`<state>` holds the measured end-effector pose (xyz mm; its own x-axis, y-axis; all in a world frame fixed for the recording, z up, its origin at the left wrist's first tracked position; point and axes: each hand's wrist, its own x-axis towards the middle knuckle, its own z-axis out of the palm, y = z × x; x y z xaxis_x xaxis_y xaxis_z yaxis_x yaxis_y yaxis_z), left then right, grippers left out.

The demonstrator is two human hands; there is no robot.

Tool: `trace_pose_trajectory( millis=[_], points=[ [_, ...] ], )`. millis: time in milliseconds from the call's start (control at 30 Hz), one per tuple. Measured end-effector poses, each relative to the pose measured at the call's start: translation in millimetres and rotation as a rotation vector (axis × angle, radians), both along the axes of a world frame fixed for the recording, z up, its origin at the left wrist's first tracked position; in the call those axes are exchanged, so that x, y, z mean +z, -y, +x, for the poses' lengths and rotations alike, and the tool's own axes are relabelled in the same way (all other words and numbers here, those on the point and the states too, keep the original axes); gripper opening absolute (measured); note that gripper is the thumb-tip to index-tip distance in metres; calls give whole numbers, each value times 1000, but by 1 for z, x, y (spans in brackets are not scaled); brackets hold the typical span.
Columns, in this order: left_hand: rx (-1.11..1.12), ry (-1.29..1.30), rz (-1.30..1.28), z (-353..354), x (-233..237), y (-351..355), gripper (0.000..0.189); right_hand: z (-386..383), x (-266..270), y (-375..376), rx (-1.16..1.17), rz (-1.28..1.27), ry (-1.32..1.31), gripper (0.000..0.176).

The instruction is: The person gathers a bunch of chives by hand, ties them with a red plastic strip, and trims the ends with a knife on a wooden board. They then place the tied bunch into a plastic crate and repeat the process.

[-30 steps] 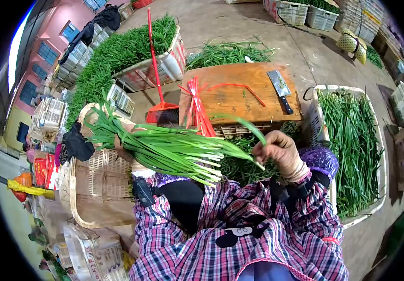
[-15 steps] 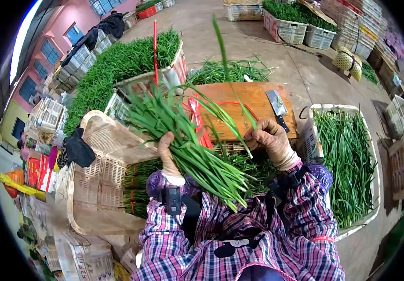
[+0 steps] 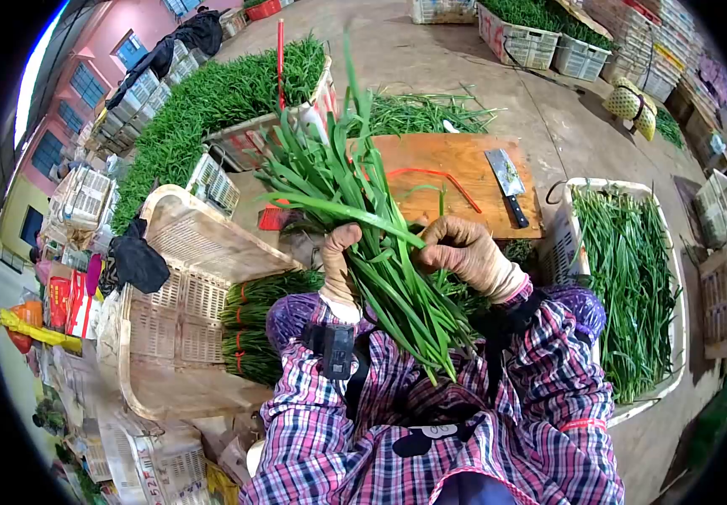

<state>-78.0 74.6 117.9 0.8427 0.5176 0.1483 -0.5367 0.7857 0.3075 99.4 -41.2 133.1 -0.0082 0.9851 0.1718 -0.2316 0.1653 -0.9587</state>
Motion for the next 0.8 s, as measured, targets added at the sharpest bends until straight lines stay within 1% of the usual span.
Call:
trace_pose_trajectory(
  millis=[33,100,167,200,233,267,300,333,367,400,433,467,500,533,600,700,767,800],
  points=[
    [68,-176,25,-5,-8,-2,26,-3,0,-2,38,42,32,10],
    [129,-181,149,-13,-30,-12,26,-6,0,-4,49,-2,94,8],
    [74,-171,-47,-5,-27,-7,31,-7,-4,-5,37,-27,66,7],
    [-20,-64,-57,-8,-22,-8,37,-4,-5,-4,40,-29,34,6],
    [-114,41,-67,-10,-3,-3,43,-3,-8,-5,44,-23,35,6],
    [-52,-129,-12,-10,1,0,53,-3,-12,-5,20,-7,20,7],
    [-50,-130,-10,-11,1,0,53,-3,-15,-6,-4,7,4,7],
    [-25,-116,-15,-11,-1,1,54,-5,-7,-2,-6,-68,-17,9],
    [-2,-103,-23,-11,-3,1,55,-4,-8,-2,-9,-73,-20,9],
    [-30,-99,-17,-13,-17,-12,52,-3,-9,-2,-25,-62,8,9],
    [-4,-2,-73,-14,-21,-11,51,-2,-12,-2,-42,-53,35,9],
    [-75,13,-26,-17,-22,-18,50,-1,-14,0,-29,-71,-84,11],
    [-146,31,22,-19,-24,-24,49,3,-18,2,-28,-80,-84,14],
    [-44,91,8,-15,-23,-18,51,5,-19,6,-33,-81,-136,15],
    [-50,148,71,-20,-30,-31,51,13,-23,16,-51,-79,-235,15],
    [9,172,68,-27,-31,-40,51,37,-26,44,-108,-161,-148,17],
    [41,187,71,-34,-31,-47,51,58,-33,71,-195,-268,-75,19],
    [48,190,72,-36,-31,-51,51,70,-40,86,-204,-322,-106,19]
  ],
)
